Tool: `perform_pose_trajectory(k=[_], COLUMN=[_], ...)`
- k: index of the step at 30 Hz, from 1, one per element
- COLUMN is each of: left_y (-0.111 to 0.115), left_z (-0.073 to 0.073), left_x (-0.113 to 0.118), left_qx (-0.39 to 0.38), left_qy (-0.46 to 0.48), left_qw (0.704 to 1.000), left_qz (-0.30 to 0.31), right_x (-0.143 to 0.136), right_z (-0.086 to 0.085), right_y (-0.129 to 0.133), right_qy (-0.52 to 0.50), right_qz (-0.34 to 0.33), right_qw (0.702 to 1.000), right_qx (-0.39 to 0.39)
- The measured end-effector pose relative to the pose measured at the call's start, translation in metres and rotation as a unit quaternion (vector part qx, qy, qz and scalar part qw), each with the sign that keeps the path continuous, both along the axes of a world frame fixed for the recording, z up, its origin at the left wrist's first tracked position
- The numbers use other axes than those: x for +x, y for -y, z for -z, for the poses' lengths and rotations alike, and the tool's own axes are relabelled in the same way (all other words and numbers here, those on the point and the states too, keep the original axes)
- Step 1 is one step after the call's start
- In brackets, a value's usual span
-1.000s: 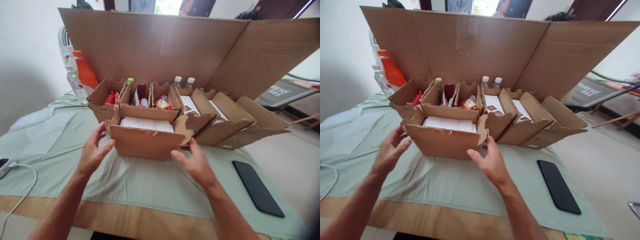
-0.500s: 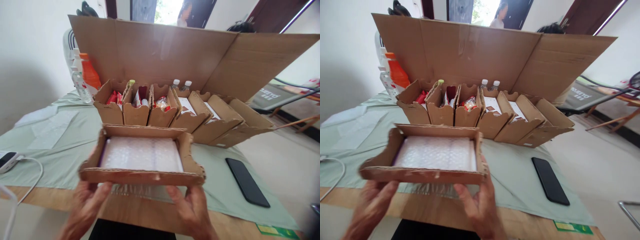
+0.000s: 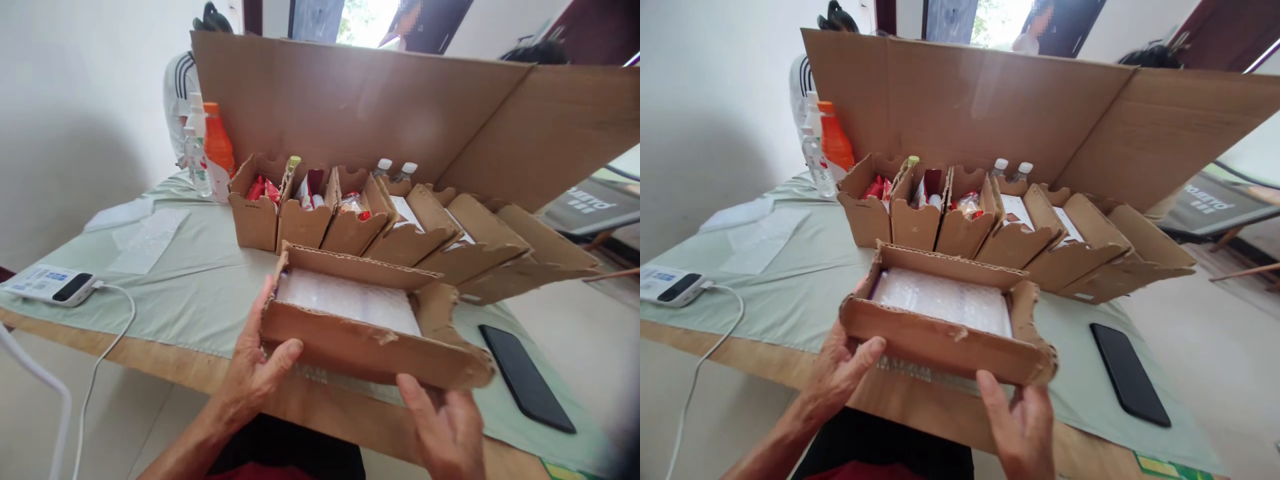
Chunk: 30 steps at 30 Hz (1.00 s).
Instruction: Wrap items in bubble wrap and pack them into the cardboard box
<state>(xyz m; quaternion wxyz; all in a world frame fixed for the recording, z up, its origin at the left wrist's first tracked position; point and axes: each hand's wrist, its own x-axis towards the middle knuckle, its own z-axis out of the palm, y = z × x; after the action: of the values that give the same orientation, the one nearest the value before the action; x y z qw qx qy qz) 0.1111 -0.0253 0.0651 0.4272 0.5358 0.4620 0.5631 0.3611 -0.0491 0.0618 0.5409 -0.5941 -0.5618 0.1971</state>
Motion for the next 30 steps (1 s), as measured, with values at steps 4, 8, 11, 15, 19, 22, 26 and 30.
perform_pose_trajectory(k=[4, 8, 11, 15, 19, 22, 26, 30], left_y=[0.006, 0.007, 0.008, 0.002, -0.013, -0.025, -0.044, -0.075], left_z=[-0.004, -0.005, -0.004, -0.002, 0.013, 0.03, 0.043, 0.049], left_x=[-0.046, -0.082, -0.1, -0.113, -0.112, -0.105, -0.102, -0.113], left_qx=[-0.001, 0.002, -0.001, 0.01, 0.06, 0.108, 0.124, 0.127], left_qy=[-0.047, -0.055, -0.078, -0.055, -0.026, -0.04, -0.067, -0.093], left_qw=[0.993, 0.975, 0.942, 0.895, 0.89, 0.897, 0.891, 0.888], left_qz=[-0.108, -0.217, -0.327, -0.442, -0.451, -0.426, -0.431, -0.431], right_x=[-0.048, -0.091, -0.123, -0.178, -0.238, -0.269, -0.278, -0.262], right_z=[-0.003, -0.014, -0.013, -0.005, -0.005, -0.005, 0.01, 0.048], right_y=[-0.026, -0.064, -0.103, -0.172, -0.225, -0.24, -0.235, -0.219], right_qy=[-0.019, -0.042, -0.054, -0.022, 0.069, 0.1, 0.103, 0.117], right_qz=[-0.105, -0.206, -0.304, -0.432, -0.415, -0.367, -0.355, -0.364], right_qw=[0.994, 0.978, 0.951, 0.902, 0.907, 0.924, 0.929, 0.924], right_qx=[-0.002, -0.004, 0.0, 0.002, 0.017, 0.024, 0.029, 0.005])
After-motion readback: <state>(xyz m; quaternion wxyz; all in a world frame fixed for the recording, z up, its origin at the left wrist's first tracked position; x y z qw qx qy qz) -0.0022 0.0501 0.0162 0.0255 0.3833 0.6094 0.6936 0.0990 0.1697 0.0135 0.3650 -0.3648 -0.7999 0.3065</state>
